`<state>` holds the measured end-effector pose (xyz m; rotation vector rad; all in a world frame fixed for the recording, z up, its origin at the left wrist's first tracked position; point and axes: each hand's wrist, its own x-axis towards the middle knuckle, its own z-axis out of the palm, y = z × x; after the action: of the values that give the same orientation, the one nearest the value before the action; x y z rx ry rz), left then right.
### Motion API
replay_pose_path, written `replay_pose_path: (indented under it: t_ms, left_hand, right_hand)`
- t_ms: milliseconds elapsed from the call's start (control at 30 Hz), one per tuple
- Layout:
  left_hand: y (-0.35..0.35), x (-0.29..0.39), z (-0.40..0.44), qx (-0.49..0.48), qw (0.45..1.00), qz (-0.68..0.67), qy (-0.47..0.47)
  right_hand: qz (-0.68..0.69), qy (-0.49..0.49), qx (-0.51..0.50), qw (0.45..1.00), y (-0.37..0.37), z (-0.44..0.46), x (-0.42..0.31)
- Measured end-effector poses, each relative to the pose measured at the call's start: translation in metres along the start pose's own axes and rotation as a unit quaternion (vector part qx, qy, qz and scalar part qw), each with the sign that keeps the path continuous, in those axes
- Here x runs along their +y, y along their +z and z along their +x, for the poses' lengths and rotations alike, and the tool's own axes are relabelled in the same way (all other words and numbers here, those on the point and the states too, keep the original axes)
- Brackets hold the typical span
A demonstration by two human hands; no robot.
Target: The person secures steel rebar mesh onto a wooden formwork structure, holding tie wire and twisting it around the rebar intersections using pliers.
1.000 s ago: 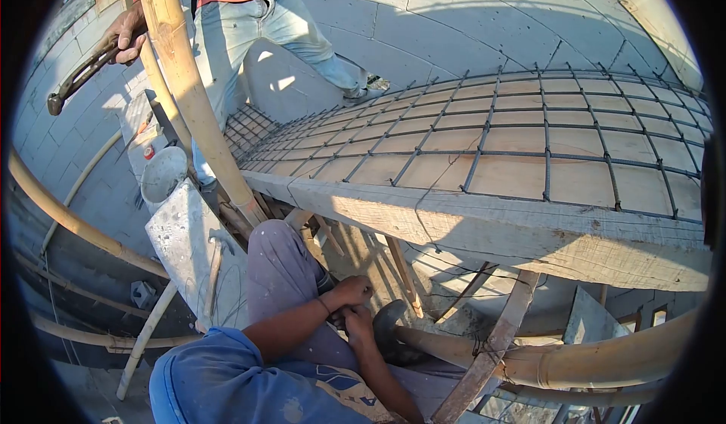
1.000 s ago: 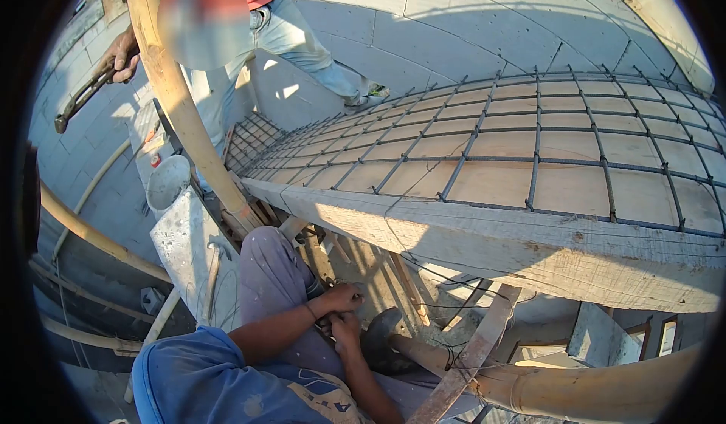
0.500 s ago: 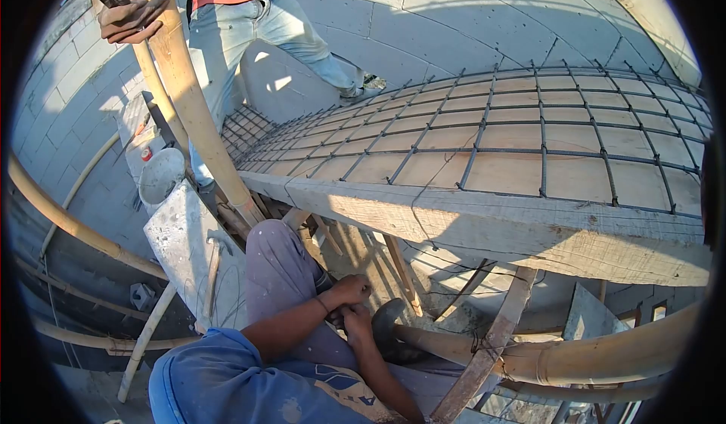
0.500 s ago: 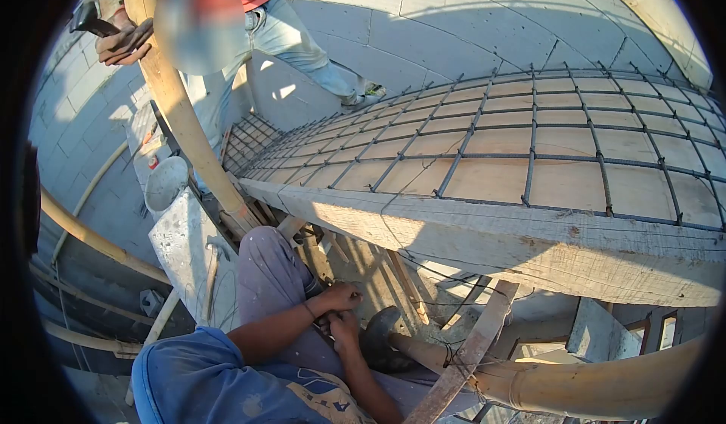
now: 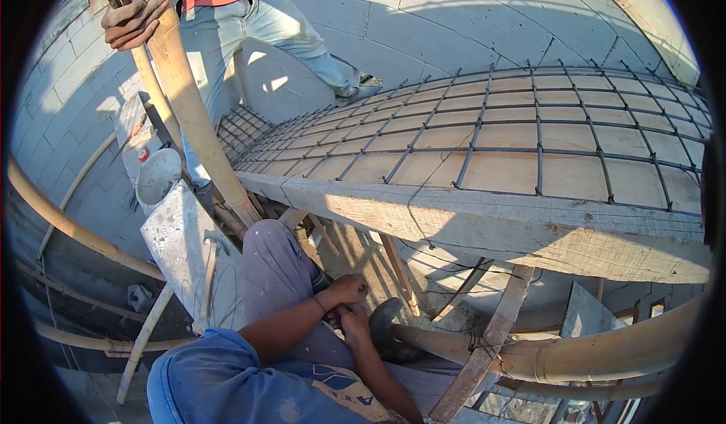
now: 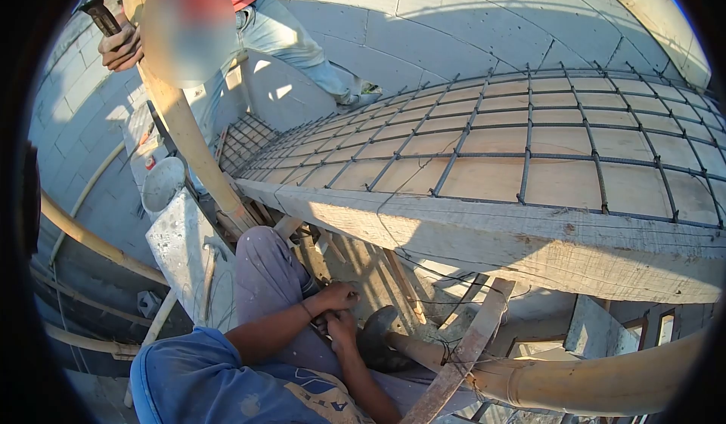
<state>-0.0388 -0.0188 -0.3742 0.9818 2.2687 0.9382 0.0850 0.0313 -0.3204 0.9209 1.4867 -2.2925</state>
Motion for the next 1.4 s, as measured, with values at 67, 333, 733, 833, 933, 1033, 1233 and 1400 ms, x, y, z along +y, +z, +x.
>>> replay_pose_path:
  t_ms: [67, 333, 733, 833, 933, 1033, 1233, 1400]
  left_hand:
    - [0.000, 0.001, -0.001, 0.004, 1.000, 0.003, 0.004]
    - [-0.005, 0.007, -0.003, 0.007, 1.000, -0.001, 0.006]
    - [-0.004, 0.008, -0.003, 0.008, 1.000, -0.004, 0.002]
    - [-0.002, 0.004, -0.001, 0.005, 1.000, 0.000, -0.002]
    - [-0.001, 0.002, -0.001, 0.023, 0.999, 0.007, 0.026]
    - [0.001, 0.000, -0.002, 0.013, 1.000, 0.006, 0.014]
    - [-0.006, 0.009, -0.002, -0.004, 1.000, 0.008, -0.007]
    - [-0.009, 0.012, -0.003, -0.017, 1.000, 0.007, -0.025]
  right_hand:
    - [-0.002, 0.001, 0.001, 1.000, -0.001, 0.001, 0.001]
    - [-0.014, 0.002, 0.008, 1.000, 0.002, -0.004, -0.004]
    - [-0.003, -0.007, 0.007, 1.000, 0.001, -0.003, -0.003]
    - [-0.004, -0.002, 0.004, 1.000, 0.001, -0.003, -0.003]
    - [-0.001, -0.006, 0.005, 1.000, 0.000, -0.002, -0.002]
    - [-0.005, -0.004, 0.008, 1.000, 0.001, -0.002, -0.002]
    - [0.002, -0.002, 0.007, 1.000, 0.001, -0.002, -0.002]
    - [-0.009, -0.005, 0.003, 1.000, 0.000, -0.004, -0.002]
